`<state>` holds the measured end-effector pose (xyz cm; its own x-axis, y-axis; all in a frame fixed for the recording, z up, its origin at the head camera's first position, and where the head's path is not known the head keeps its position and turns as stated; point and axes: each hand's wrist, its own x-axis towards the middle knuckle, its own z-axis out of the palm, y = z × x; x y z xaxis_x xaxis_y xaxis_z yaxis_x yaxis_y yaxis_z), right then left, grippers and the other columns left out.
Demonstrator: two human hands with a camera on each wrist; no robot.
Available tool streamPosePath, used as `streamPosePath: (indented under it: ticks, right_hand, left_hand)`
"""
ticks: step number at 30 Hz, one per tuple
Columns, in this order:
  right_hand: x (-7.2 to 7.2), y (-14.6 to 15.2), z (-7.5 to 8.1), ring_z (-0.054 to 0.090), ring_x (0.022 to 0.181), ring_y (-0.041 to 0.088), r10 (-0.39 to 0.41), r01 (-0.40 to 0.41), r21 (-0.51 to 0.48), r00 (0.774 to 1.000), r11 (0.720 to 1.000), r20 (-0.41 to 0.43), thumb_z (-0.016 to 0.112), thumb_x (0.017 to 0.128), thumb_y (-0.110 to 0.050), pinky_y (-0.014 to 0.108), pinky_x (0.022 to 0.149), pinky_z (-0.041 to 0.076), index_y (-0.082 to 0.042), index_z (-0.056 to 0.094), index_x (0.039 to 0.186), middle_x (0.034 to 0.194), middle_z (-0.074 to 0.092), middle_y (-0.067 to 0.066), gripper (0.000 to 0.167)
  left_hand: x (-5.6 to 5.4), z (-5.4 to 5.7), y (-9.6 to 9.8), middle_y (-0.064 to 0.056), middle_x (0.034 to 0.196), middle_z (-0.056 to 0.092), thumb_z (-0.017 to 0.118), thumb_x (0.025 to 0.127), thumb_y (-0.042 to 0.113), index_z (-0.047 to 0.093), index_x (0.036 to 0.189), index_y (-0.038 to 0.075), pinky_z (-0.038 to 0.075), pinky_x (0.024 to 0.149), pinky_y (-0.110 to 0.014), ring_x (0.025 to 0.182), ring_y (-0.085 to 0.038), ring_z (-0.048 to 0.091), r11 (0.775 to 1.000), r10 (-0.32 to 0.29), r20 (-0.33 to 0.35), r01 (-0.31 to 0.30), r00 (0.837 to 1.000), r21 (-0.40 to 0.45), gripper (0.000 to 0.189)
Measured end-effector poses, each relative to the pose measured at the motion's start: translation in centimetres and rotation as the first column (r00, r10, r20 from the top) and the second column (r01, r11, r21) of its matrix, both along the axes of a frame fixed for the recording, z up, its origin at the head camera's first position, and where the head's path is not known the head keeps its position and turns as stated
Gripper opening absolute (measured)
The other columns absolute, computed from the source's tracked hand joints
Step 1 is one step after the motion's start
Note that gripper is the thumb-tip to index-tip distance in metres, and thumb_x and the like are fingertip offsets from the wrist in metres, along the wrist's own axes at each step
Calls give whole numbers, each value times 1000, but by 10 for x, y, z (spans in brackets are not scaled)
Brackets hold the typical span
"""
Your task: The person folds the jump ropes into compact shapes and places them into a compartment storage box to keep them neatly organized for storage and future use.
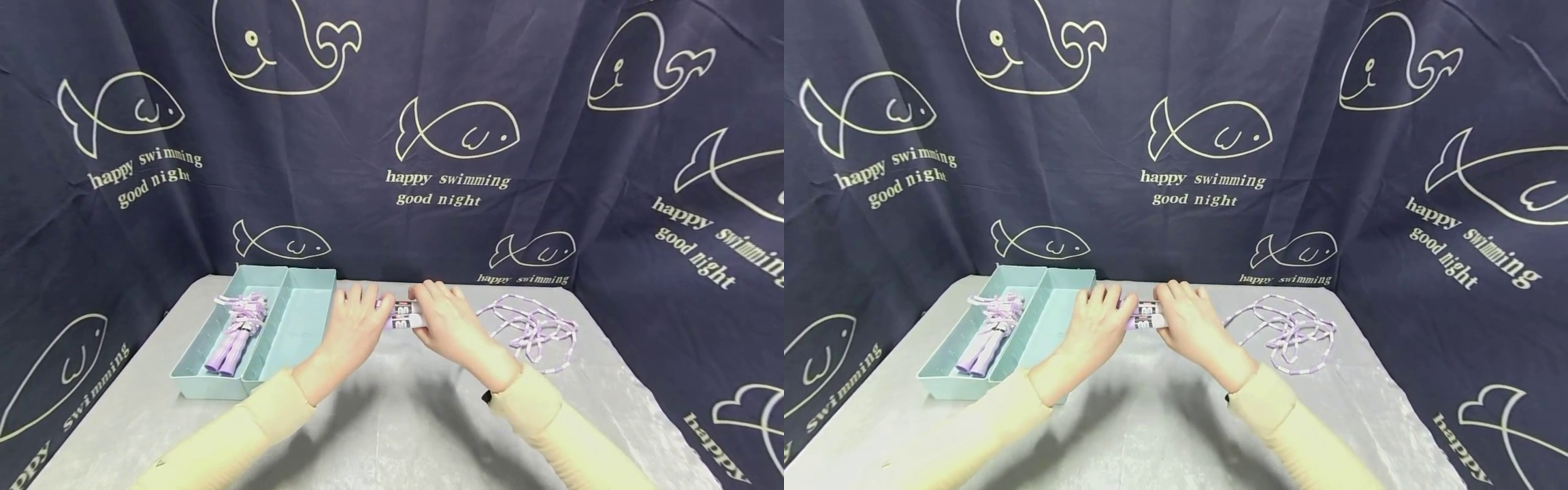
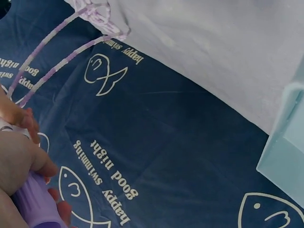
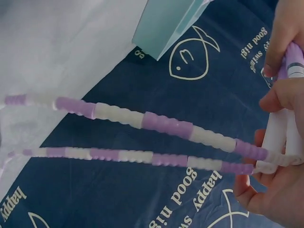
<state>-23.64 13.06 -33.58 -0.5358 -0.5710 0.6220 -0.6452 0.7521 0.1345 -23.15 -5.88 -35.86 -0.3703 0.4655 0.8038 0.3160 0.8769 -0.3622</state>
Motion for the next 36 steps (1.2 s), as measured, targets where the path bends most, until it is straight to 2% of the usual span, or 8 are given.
streamPosePath:
  ticks: [4, 7, 14, 17, 23, 26, 30, 36]
  right_hand:
    - [1, 1, -2, 53, 75, 23, 0, 1, 8, 999, 1000, -34, 70, 72, -14, 35, 65, 34, -9, 52, 95, 83, 54, 1, 30]
    - [1, 2, -3, 53, 75, 24, -3, 4, 20, 999, 1000, -49, 70, 72, -13, 35, 64, 34, -8, 51, 91, 82, 53, 3, 27]
    - [0, 3, -3, 48, 70, 25, -45, 47, 31, 998, 998, -43, 72, 68, -8, 34, 61, 31, -7, 49, 89, 78, 49, 5, 32]
    - [1, 1, -2, 48, 70, 25, -51, 52, 22, 998, 998, -24, 72, 69, -9, 34, 61, 32, -7, 50, 90, 78, 49, 5, 31]
    - [2, 0, 0, 51, 71, 25, -40, 40, -6, 999, 999, 7, 70, 72, -8, 35, 61, 35, -7, 51, 91, 79, 51, 4, 27]
    - [2, 2, 3, 53, 76, 25, -28, 29, -20, 999, 999, 35, 70, 71, -8, 36, 65, 39, -7, 52, 95, 83, 52, 4, 30]
    - [0, 9, 9, 54, 85, 24, -19, 23, -46, 995, 999, 94, 71, 66, -7, 38, 70, 42, -8, 52, 105, 91, 54, 3, 43]
    - [-4, 23, 9, 52, 83, 20, 16, 1, -111, 988, 994, 153, 72, 65, -11, 38, 69, 42, -8, 51, 112, 90, 54, 4, 52]
  left_hand:
    - [1, 2, 1, -6, 75, 51, 51, 81, 8, 53, 81, 13, 33, 54, -36, 67, -25, 49, 1000, 4, -19, -4, 1000, 21, 5]
    - [1, 4, 2, -6, 75, 51, 52, 80, 7, 52, 79, 13, 34, 56, -37, 69, -25, 50, 1000, 5, -16, -4, 1000, 15, 5]
    - [5, 4, 5, -8, 82, 53, 39, 87, 5, 55, 96, 14, 37, 64, -38, 76, -26, 50, 999, 8, -34, -9, 999, -33, 20]
    - [4, 3, 7, -9, 82, 53, 34, 90, 4, 55, 97, 17, 37, 62, -39, 75, -27, 50, 1000, -5, -79, 4, 997, -8, 25]
    - [0, 6, 7, -7, 79, 51, 31, 91, 1, 53, 90, 19, 32, 56, -36, 70, -26, 47, 1000, -23, -153, 25, 988, 10, 28]
    - [-1, 9, 6, -5, 77, 50, 31, 92, 2, 54, 89, 19, 30, 54, -34, 66, -25, 46, 1000, -26, -154, 25, 988, -7, 29]
    - [-4, 11, 2, -6, 75, 49, 32, 91, 2, 54, 89, 17, 32, 56, -35, 64, -25, 44, 999, -35, -153, 34, 988, -7, 27]
    - [-6, 15, -5, -7, 75, 48, 32, 91, 1, 54, 89, 15, 34, 57, -37, 65, -26, 43, 998, -61, -157, 63, 986, 3, 26]
